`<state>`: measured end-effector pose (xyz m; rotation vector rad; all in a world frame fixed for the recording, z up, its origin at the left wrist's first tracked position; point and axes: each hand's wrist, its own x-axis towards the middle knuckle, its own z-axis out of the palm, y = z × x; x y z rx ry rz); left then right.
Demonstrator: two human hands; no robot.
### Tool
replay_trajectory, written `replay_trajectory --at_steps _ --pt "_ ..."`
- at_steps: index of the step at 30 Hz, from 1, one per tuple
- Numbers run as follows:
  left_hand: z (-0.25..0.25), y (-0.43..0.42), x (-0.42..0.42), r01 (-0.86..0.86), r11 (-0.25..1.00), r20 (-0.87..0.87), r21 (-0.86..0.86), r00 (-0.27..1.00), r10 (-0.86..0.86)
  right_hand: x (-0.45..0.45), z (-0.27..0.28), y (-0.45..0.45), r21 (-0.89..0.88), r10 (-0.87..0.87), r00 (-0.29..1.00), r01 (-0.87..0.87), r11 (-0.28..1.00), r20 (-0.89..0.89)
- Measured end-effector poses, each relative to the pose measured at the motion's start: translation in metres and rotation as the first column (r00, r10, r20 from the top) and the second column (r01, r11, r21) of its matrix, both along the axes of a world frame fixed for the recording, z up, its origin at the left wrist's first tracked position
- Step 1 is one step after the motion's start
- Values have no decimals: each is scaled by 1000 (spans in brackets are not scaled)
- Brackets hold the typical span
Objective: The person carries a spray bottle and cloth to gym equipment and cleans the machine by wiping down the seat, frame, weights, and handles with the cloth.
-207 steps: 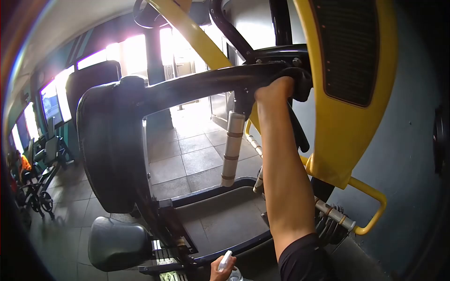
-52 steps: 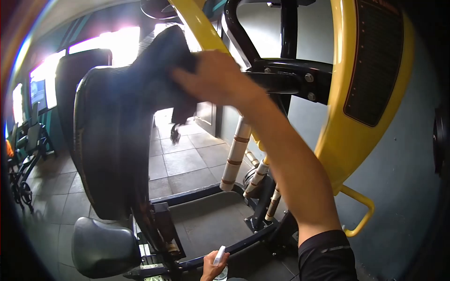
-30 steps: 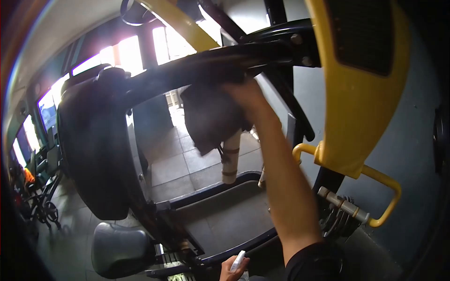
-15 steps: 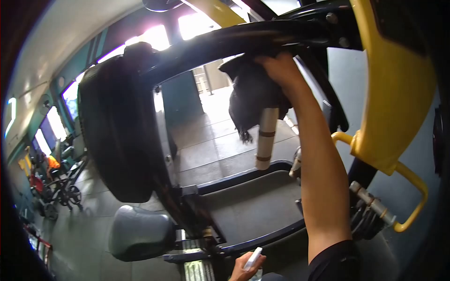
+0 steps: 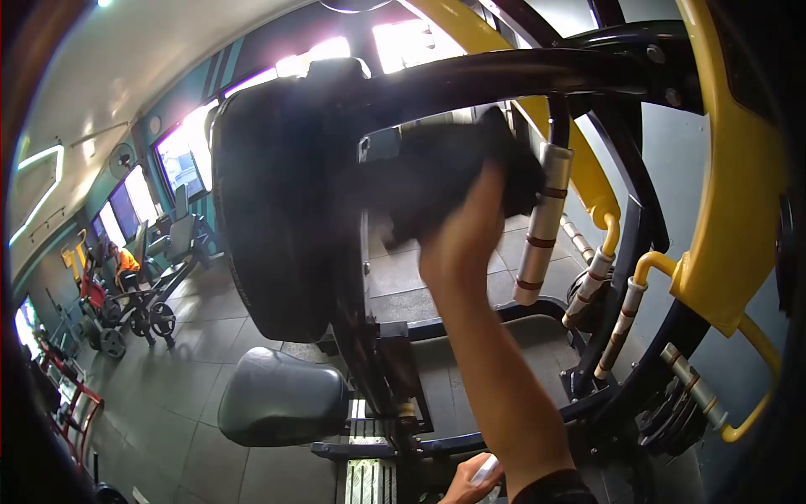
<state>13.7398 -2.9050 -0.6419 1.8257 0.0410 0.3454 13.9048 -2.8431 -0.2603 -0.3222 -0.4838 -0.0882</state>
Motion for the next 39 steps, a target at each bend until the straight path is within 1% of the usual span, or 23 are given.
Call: replay_trajectory --at_steps 2,3,5,6,7,9,10,11,12,13,14,16,17,18,19,21,23,24,26,30,34,36,39 --pt "-17 -10 4 -71 945 -27 -319 997 66 10 62 15 188 308 949 -315 930 65" --pt "-15 -11 3 -57 964 32 -259 997 68 25 71 36 268 394 919 -387 882 29" --pt "9 -9 -2 -68 957 -76 -282 996 49 29 42 67 -94 -81 975 102 990 206" --pt "24 -7 -4 -60 954 -123 -294 992 25 30 22 76 -249 -295 892 389 887 343" --pt "28 -9 -5 -43 967 -31 -252 999 36 33 2 86 -328 -482 737 655 680 473" --pt "19 -12 -3 -29 981 -52 -191 998 20 7 -28 62 -353 -474 625 763 542 621" --pt "-5 -9 4 -19 996 -71 -88 997 12 -11 -45 44 -327 -332 692 638 698 641" --pt "-13 -8 7 -6 999 -116 -48 993 0 -16 -68 33 -477 -142 909 333 814 392" --pt "-19 -9 10 12 1000 -161 -6 987 -13 -18 -90 21 -520 78 992 -17 854 95" --pt "-26 -11 14 11 1000 -53 -1 999 -11 -24 -106 -2 -336 260 954 -297 894 -150" --pt "-8 -12 13 48 990 -240 -136 967 -80 -29 -120 -29 -76 466 817 -518 852 -341" --pt "0 -18 15 12 958 -246 -286 966 -85 -33 -136 -79 -23 315 920 -329 944 -233" --pt "2 -17 16 11 965 -247 -262 966 -78 -25 -137 -111 71 493 870 -493 867 21" --pt "3 -17 16 6 970 -250 -244 966 -69 -23 -131 -135 -6 304 949 -304 953 88" --pt "1 -17 15 4 973 -253 -229 965 -63 -22 -122 -153 -126 -5 995 18 992 100" --pt "-5 -14 17 20 996 -145 -85 989 -32 -7 -91 -173 -338 -456 842 535 774 288" --pt "-5 -12 18 31 997 -170 -72 985 -43 22 -47 -168 -396 -611 605 796 457 511" --pt "10 -14 16 -20 997 -141 -69 990 10 40 -24 -157 -411 -620 528 847 337 580" --pt "-4 -14 21 -41 998 -39 -55 998 39 81 15 -135 -516 -575 547 823 238 608" --pt "6 -1 21 -13 1000 -28 14 1000 13 145 65 -133 -814 -263 923 375 445 281" --pt "1 5 23 -34 999 22 23 999 33 172 81 -155 -788 293 951 -102 607 102" --pt "7 3 20 -52 999 25 -10 998 52 159 74 -140 -808 -85 953 292 512 291" --pt "6 4 14 -62 998 11 30 998 61 143 61 -124 -664 -529 616 737 127 583"
